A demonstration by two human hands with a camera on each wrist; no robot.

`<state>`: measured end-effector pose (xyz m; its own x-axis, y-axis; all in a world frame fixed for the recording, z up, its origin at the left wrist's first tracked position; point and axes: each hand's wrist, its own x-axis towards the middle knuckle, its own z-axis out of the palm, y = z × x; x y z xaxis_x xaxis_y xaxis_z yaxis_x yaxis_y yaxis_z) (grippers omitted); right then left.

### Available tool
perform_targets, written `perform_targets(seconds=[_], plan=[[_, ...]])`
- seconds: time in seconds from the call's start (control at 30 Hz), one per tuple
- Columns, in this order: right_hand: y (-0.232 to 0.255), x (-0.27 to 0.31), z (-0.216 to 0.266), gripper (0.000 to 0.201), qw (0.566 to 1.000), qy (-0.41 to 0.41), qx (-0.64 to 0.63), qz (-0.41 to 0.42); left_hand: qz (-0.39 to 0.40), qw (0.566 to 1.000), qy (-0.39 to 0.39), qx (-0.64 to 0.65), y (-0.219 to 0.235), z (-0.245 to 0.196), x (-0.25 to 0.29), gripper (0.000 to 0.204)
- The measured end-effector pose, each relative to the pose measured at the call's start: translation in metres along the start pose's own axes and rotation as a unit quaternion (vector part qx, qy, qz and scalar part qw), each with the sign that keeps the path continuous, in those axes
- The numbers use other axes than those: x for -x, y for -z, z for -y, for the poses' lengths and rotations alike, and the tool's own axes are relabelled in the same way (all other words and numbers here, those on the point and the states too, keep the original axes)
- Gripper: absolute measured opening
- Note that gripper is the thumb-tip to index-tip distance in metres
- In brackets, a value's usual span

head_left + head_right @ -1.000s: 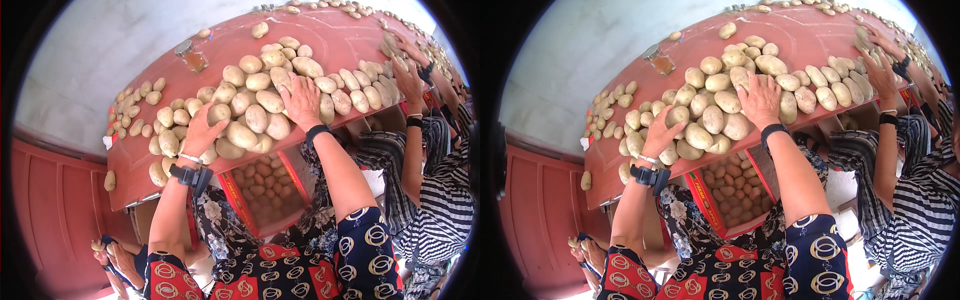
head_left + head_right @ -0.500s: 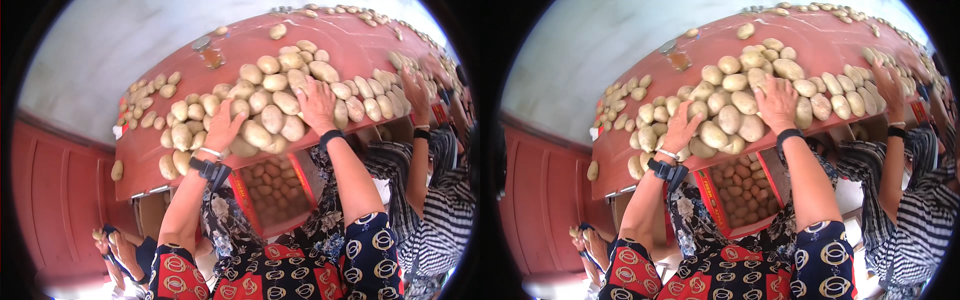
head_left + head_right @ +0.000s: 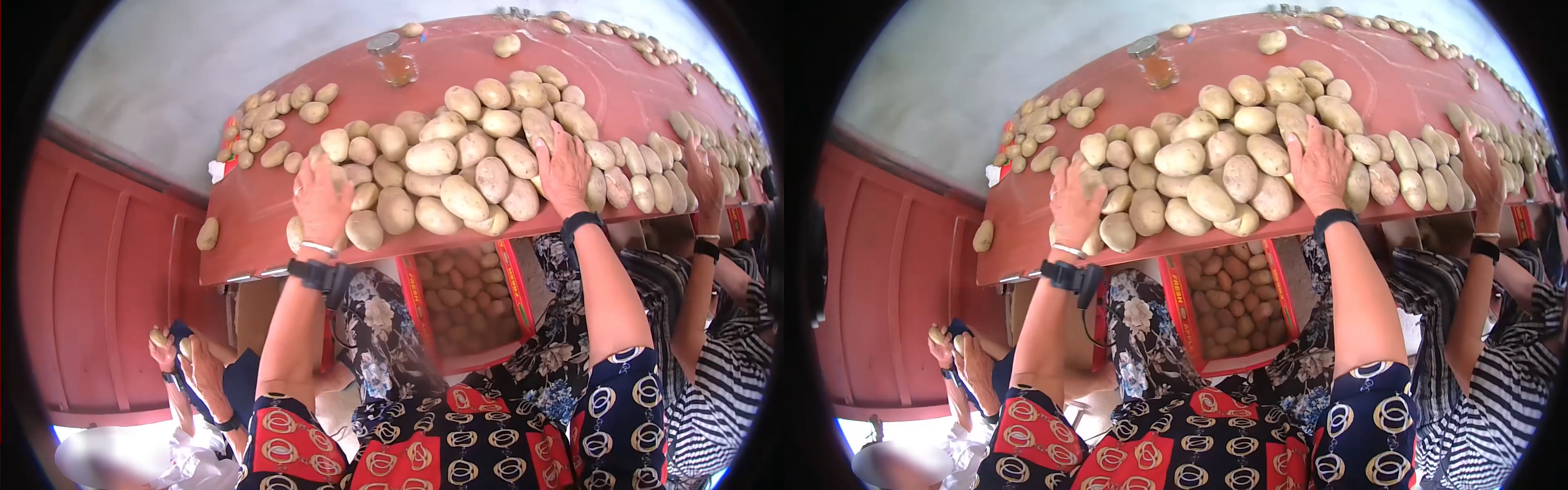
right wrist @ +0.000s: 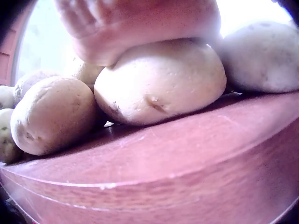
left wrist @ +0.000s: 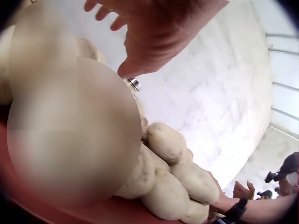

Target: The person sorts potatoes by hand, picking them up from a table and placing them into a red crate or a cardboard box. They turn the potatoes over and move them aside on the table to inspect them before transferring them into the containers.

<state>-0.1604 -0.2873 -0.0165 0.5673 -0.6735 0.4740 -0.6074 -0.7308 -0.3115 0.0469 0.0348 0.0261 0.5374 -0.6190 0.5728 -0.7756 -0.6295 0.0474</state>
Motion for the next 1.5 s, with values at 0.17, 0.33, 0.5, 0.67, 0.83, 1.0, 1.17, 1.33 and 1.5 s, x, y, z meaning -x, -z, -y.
perform_targets(seconds=[0.17, 0.33, 0.5, 0.67, 0.83, 1.0, 1.17, 1.33, 1.5], plan=[[-0.004, -0.005, 0.001, 0.051, 1.000, -0.006, 0.002, -0.024, 0.198, 0.962, 0.178, 0.070, -0.004, 0.013, -0.004, 0.067], [-0.002, -0.005, 0.000, 0.051, 1.000, -0.002, -0.007, -0.023, 0.177, 0.961, 0.201, 0.067, -0.014, 0.009, -0.010, 0.074], [-0.006, -0.005, -0.001, 0.052, 1.000, -0.003, -0.006, -0.030, 0.167, 0.961, 0.221, 0.019, -0.027, 0.017, -0.012, 0.077], [-0.006, -0.006, -0.003, 0.052, 1.000, 0.004, -0.006, -0.019, 0.126, 0.938, 0.159, 0.280, 0.008, -0.004, -0.014, 0.062], [-0.007, -0.006, -0.003, 0.051, 1.000, 0.001, -0.015, -0.020, 0.089, 0.930, 0.109, 0.339, 0.006, -0.057, -0.006, 0.057], [-0.002, -0.006, 0.001, 0.051, 1.000, -0.016, -0.012, 0.001, 0.056, 0.940, 0.119, 0.314, -0.009, -0.107, 0.003, 0.059], [-0.008, -0.006, -0.002, 0.051, 1.000, 0.005, -0.020, -0.017, -0.015, 0.970, 0.067, 0.233, -0.022, -0.114, 0.015, 0.054], [-0.007, -0.006, -0.003, 0.051, 1.000, 0.000, -0.007, -0.019, 0.115, 0.963, 0.091, 0.225, 0.000, -0.112, 0.011, 0.056], [-0.004, -0.006, -0.001, 0.051, 1.000, 0.003, -0.015, -0.015, 0.054, 0.967, 0.082, 0.236, 0.001, -0.090, 0.018, 0.057]])
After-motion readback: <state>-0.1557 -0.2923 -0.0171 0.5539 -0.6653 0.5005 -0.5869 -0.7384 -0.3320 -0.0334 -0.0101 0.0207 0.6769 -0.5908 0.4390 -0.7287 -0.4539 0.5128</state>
